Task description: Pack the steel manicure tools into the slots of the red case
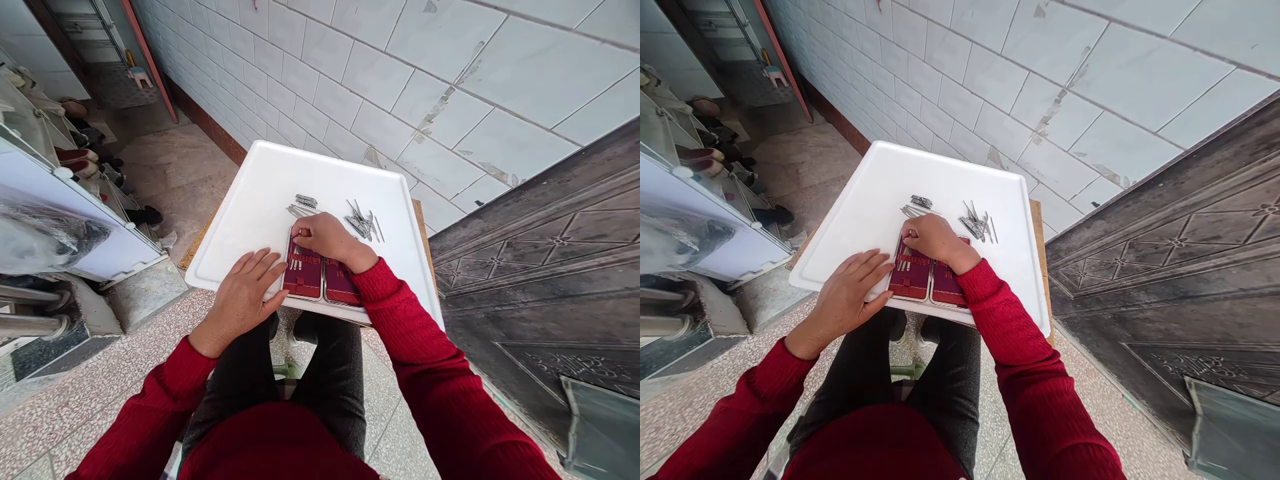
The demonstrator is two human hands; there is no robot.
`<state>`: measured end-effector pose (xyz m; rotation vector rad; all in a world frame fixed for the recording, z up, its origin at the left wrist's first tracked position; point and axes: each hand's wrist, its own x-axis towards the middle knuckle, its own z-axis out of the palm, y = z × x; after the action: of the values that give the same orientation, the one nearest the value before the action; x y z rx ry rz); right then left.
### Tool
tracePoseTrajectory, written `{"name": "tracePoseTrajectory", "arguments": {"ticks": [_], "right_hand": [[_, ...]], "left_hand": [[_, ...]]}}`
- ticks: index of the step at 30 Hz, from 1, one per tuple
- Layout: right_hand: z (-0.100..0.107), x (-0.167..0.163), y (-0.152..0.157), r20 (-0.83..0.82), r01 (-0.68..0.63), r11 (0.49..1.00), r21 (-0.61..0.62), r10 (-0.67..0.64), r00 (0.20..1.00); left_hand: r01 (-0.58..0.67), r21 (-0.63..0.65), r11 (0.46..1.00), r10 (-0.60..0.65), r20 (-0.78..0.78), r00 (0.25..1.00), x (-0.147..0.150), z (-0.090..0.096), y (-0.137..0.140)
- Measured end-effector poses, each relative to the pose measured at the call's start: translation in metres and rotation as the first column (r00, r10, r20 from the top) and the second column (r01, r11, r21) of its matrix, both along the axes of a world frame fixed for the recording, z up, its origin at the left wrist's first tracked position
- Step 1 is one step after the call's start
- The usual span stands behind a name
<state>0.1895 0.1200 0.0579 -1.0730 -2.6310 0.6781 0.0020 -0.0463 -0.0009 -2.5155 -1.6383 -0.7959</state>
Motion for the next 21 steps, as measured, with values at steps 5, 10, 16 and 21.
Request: {"name": "tracePoseTrajectory", "arguments": {"ticks": [5, 10, 16, 21], "right_hand": [[0.0009, 0.0023, 0.0000, -0.016, -0.029, 0.999, 0.025, 0.029, 0.999], [0.0014, 0.0038, 0.0001, -0.022, -0.060, 0.998, 0.017, 0.061, 0.998], [0.0020, 0.0016, -0.0009, 0.029, -0.056, 0.996, 0.069, 0.054, 0.998], [0.0013, -0.0011, -0.0018, 0.055, -0.051, 0.994, 0.101, 0.046, 0.997]], "left_hand": [[-0.006, -0.006, 1.000, 0.006, 0.013, 1.000, 0.0005, -0.0006, -0.0002], [0.000, -0.006, 1.000, 0.001, 0.014, 1.000, 0.0003, -0.0008, -0.0003], [0.005, -0.005, 1.000, -0.005, 0.005, 1.000, 0.0003, 0.0002, 0.0000], [-0.007, -0.007, 1.000, 0.007, 0.008, 1.000, 0.0009, -0.0015, 0.0000]]}}
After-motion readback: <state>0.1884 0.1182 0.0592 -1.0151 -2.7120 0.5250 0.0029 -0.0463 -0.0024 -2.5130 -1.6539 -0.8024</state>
